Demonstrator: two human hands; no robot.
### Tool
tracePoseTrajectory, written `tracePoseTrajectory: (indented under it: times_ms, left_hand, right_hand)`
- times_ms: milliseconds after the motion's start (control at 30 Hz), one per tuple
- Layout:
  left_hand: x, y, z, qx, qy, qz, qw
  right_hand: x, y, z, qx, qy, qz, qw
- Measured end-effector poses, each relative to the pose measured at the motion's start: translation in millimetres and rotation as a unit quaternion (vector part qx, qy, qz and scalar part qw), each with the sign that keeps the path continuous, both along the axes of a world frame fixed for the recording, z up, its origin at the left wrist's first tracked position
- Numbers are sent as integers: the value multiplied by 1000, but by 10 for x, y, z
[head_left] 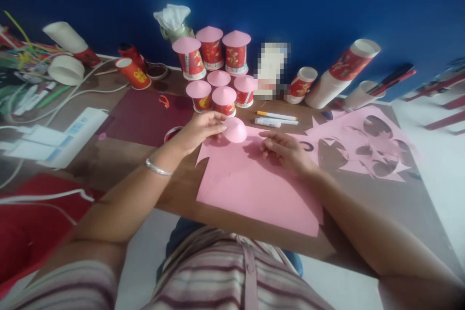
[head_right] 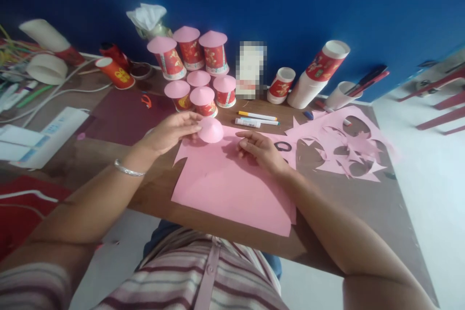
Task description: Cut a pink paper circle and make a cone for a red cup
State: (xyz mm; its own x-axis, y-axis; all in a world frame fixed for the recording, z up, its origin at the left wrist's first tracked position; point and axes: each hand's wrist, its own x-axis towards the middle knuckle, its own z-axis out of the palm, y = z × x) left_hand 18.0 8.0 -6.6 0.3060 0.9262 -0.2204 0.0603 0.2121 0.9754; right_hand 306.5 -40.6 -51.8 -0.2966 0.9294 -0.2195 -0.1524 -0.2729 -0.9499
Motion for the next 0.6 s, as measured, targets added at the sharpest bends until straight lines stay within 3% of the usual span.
tracePoseTrajectory:
  times_ms: [200,600]
  left_hand:
    - [-462,2,63,42,130,28,990]
    - [-741,229,-6,43,201,70,976]
  right_hand:
    - [28,-7,-19,17,-36,19,999]
    - [-2,-35,35,19,-65,15,998]
